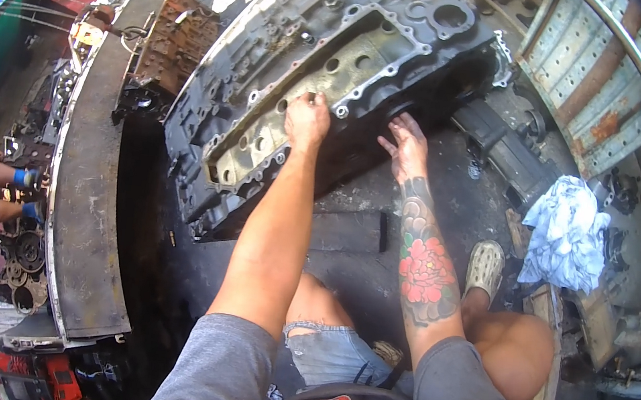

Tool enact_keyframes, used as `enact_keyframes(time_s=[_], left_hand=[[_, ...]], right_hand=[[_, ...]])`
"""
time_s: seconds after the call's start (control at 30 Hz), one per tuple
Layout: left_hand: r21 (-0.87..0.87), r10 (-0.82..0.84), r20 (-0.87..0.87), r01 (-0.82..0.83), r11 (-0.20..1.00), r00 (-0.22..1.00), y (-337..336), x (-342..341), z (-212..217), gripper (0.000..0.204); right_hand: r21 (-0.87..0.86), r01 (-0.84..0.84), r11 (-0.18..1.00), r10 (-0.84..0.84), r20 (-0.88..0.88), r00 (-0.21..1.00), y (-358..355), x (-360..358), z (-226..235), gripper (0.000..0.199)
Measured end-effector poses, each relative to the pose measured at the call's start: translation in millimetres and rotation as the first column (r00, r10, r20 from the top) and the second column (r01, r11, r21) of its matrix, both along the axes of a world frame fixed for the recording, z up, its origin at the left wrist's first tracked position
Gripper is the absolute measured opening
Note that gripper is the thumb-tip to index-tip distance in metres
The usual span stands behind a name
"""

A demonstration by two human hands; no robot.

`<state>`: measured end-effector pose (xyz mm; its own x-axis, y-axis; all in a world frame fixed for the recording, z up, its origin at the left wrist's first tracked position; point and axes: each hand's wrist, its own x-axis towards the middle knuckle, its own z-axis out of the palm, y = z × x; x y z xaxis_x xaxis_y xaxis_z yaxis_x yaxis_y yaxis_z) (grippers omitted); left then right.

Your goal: Inspecting and removing components from a large engine block.

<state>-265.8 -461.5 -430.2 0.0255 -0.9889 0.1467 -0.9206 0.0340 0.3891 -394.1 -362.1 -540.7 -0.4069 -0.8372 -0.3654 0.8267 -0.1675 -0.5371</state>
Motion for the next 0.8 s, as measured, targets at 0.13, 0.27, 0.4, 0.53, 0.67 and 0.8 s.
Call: enact_keyframes(time_s=[0.13, 0.27, 0.4, 0.53, 0.67, 0.8], left_hand=[[-0.053, -0.020, 0.019, 0.021, 0.998, 1.000, 0.8, -0.5, 1.0, 0.043], [-0.013, -0.015, 0.013, 0.015, 1.000, 1.000, -1.4, -0.9, 2.7, 0.043], [0.014, 0.002, 0.032, -0.002, 1.000, 0.999, -2.6, -0.8, 3.2, 0.045], [0.030, 0.008, 0.042, -0.009, 0.999, 0.999, 0.3, -4.8, 3.8, 0.046], [0.021, 0.011, 0.039, -0.012, 1.000, 0.999, -0.3, -3.5, 3.4, 0.046], [0.014, -0.013, 0.030, 0.012, 1.000, 0.999, -4.6, -1.8, 2.3, 0.047]], right_hand=[[-0.035, -0.037, 0.999, 0.035, -0.041, 0.999, 3.5, -0.6, 0.4, 0.060], [-0.053, -0.064, 0.997, 0.062, -0.047, 0.997, 8.2, -2.5, 4.2, 0.067], [-0.061, -0.100, 0.993, 0.096, -0.051, 0.994, 9.4, -4.3, 3.5, 0.069], [-0.062, -0.109, 0.992, 0.106, -0.046, 0.993, 9.1, -6.2, 0.3, 0.070], [-0.052, -0.113, 0.992, 0.111, -0.045, 0.993, 9.6, -5.2, 2.1, 0.070], [-0.068, -0.119, 0.991, 0.115, -0.063, 0.991, 8.6, -6.5, 3.3, 0.070]])
